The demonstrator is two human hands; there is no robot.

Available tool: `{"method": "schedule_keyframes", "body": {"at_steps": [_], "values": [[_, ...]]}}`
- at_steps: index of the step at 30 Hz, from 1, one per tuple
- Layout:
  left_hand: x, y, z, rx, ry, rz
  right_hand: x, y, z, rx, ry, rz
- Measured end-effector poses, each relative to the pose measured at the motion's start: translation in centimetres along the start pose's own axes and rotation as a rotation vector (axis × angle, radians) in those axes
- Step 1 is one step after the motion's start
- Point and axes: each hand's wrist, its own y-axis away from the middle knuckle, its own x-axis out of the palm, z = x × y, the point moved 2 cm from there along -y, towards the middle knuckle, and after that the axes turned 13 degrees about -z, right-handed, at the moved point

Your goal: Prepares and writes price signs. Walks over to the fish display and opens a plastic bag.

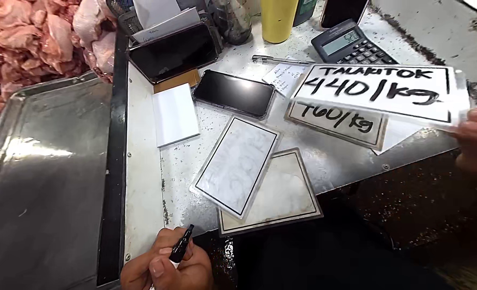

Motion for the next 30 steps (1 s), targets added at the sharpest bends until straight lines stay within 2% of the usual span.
{"method": "schedule_keyframes", "body": {"at_steps": [3, 6, 10, 13, 17, 20, 23, 25, 27, 30], "values": [[0.3, -0.2, 0.1, 0.012, -0.013, 0.025, -0.6, 1.7, -1.0, 0.023, 0.038, 0.110], [0.7, -0.5, 0.1, 0.028, -0.010, 0.061, -0.6, 2.8, -1.1, 0.132, 0.025, 0.209], [0.9, -0.5, 0.2, 0.024, -0.001, 0.066, 0.1, 0.6, 1.8, 0.233, -0.179, 0.354], [1.2, -0.6, 0.3, 0.033, -0.069, 0.094, 3.8, -2.0, 6.6, 0.284, -0.306, 0.385], [2.3, -0.3, -0.8, 0.102, -0.255, 0.221, 11.4, -4.1, 11.4, 0.329, -0.243, 0.523], [1.9, 0.6, -1.7, 0.165, -0.289, 0.389, 14.8, -5.7, 12.7, 0.348, -0.151, 0.723], [1.7, 1.8, -1.1, 0.247, -0.258, 0.596, 16.1, -7.2, 13.6, 0.387, -0.088, 1.050], [2.0, 2.7, -0.3, 0.282, -0.251, 0.585, 16.7, -7.7, 14.0, 0.411, -0.091, 1.184], [2.1, 3.0, 0.1, 0.294, -0.235, 0.522, 17.1, -7.7, 13.9, 0.429, -0.114, 1.172], [2.0, 3.1, 0.0, 0.297, -0.182, 0.468, 17.3, -7.2, 13.1, 0.440, -0.092, 1.054]]}}
